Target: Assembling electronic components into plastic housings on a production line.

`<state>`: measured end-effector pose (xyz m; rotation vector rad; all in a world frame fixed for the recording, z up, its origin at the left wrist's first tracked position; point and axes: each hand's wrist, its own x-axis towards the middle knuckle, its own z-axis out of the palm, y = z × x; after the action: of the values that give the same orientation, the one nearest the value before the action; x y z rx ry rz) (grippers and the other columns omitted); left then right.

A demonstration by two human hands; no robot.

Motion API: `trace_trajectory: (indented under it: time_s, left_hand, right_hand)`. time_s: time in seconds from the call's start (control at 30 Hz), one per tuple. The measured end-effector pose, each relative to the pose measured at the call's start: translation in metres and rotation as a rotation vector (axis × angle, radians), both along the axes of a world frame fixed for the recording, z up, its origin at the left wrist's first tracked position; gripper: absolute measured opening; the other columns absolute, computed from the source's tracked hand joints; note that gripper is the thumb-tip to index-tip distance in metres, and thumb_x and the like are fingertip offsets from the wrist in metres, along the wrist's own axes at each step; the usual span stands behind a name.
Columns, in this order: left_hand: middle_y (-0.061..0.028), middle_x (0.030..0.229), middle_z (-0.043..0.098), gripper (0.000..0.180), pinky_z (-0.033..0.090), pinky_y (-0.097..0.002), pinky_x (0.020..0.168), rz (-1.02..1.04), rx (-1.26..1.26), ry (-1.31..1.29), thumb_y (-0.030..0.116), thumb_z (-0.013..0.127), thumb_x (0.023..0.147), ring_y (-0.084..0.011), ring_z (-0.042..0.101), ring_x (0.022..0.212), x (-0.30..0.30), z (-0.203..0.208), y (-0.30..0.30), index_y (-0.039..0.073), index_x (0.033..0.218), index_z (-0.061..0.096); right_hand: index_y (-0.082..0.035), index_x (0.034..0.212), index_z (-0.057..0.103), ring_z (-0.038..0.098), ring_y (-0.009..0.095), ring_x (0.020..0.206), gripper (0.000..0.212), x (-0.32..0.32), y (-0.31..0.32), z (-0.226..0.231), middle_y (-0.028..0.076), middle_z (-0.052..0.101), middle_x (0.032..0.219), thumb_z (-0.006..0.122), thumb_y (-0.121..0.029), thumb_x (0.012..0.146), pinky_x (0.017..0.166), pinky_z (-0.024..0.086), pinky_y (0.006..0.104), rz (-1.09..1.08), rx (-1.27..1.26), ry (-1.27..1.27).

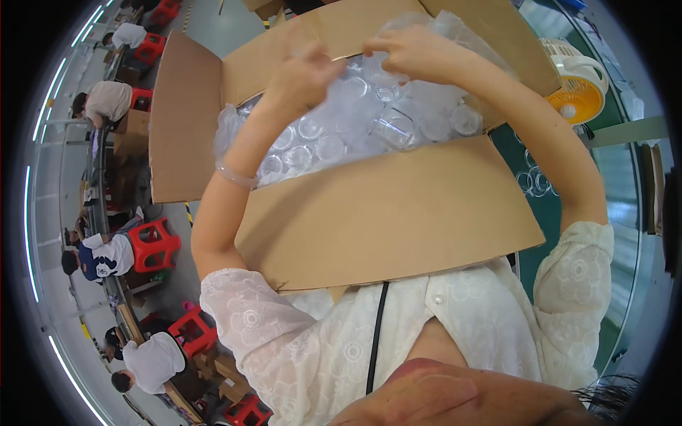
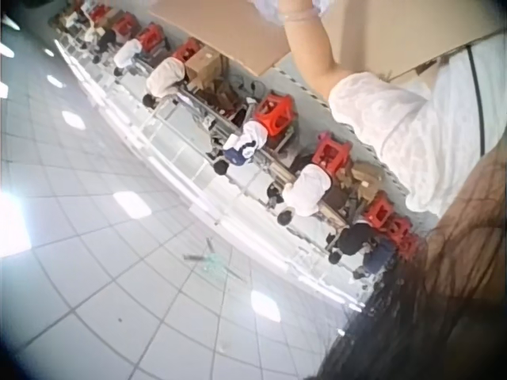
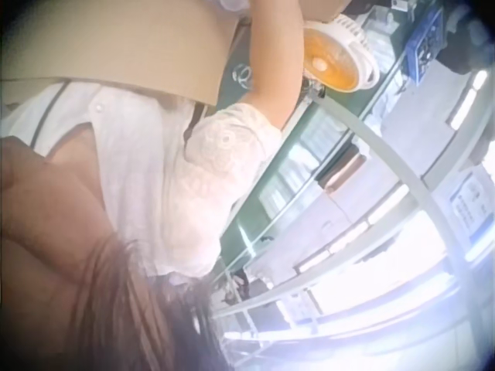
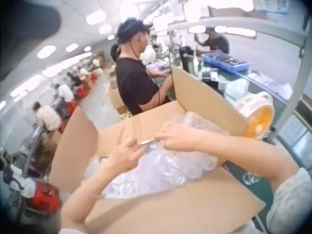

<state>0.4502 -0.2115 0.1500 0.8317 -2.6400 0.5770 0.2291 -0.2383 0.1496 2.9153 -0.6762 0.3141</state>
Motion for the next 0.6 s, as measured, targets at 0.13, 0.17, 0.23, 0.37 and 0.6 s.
trace_trajectory:
  time_s: [0.13, 0.17, 0.23, 0.37, 0.6]
  left_hand:
    - [-0.0114, 0.1, 0.053, 0.016, 0.046, -0.0344, 0.057, -0.506, 0.59, -0.305, 0.007, 0.052, 0.064, -0.0246, 0.056, 0.074, -0.068, -0.014, 0.049, 0.007, 0.078, 0.058]
    - [-0.0114, 0.1, 0.053, 0.016, 0.046, -0.0344, 0.057, -0.508, 0.592, -0.303, 0.007, 0.052, 0.064, -0.0246, 0.056, 0.074, -0.077, -0.022, 0.049, 0.007, 0.078, 0.058]
    - [-0.0104, 0.089, 0.057, 0.013, 0.045, -0.0337, 0.047, -0.548, 0.521, -0.24, 0.006, 0.055, 0.06, -0.0253, 0.058, 0.065, -0.086, -0.038, 0.039, 0.005, 0.072, 0.058]
    - [-0.0097, 0.087, 0.056, 0.011, 0.044, -0.0332, 0.049, -0.134, 0.457, -0.497, 0.002, 0.054, 0.061, -0.025, 0.057, 0.065, -0.079, -0.035, 0.026, 0.005, 0.071, 0.051]
    - [-0.0118, 0.064, 0.056, 0.01, 0.043, -0.0365, 0.047, -0.042, 0.458, -0.206, 0.011, 0.057, 0.063, -0.0283, 0.057, 0.06, -0.072, -0.06, 0.031, 0.003, 0.068, 0.055]
  right_hand:
    - [-0.003, 0.07, 0.053, 0.054, 0.025, 0.075, 0.022, -0.019, -0.012, -0.009, 0.009, 0.052, 0.086, 0.065, -0.018, 0.06, 0.059, 0.044, 0.0343, 0.038, 0.016, -0.037]
    - [-0.003, 0.073, 0.051, 0.054, 0.026, 0.075, 0.026, -0.018, -0.013, -0.009, 0.009, 0.052, 0.083, 0.066, -0.02, 0.06, 0.06, 0.043, 0.0347, -0.092, 0.075, 0.0]
    - [-0.003, 0.076, 0.05, 0.053, 0.027, 0.075, 0.03, -0.018, -0.02, -0.016, 0.01, 0.052, 0.079, 0.067, -0.021, 0.06, 0.06, 0.043, 0.0352, -0.228, 0.133, 0.037]
    - [-0.003, 0.074, 0.052, 0.054, 0.029, 0.068, 0.018, -0.016, -0.017, -0.007, 0.013, 0.054, 0.068, 0.064, -0.014, 0.066, 0.058, 0.042, 0.035, -0.077, 0.196, -0.588]
    - [-0.002, 0.083, 0.047, 0.053, 0.029, 0.074, 0.023, -0.017, -0.023, -0.008, 0.013, 0.05, 0.07, 0.062, -0.004, 0.066, 0.062, 0.04, 0.0336, -0.121, 0.499, -0.601]
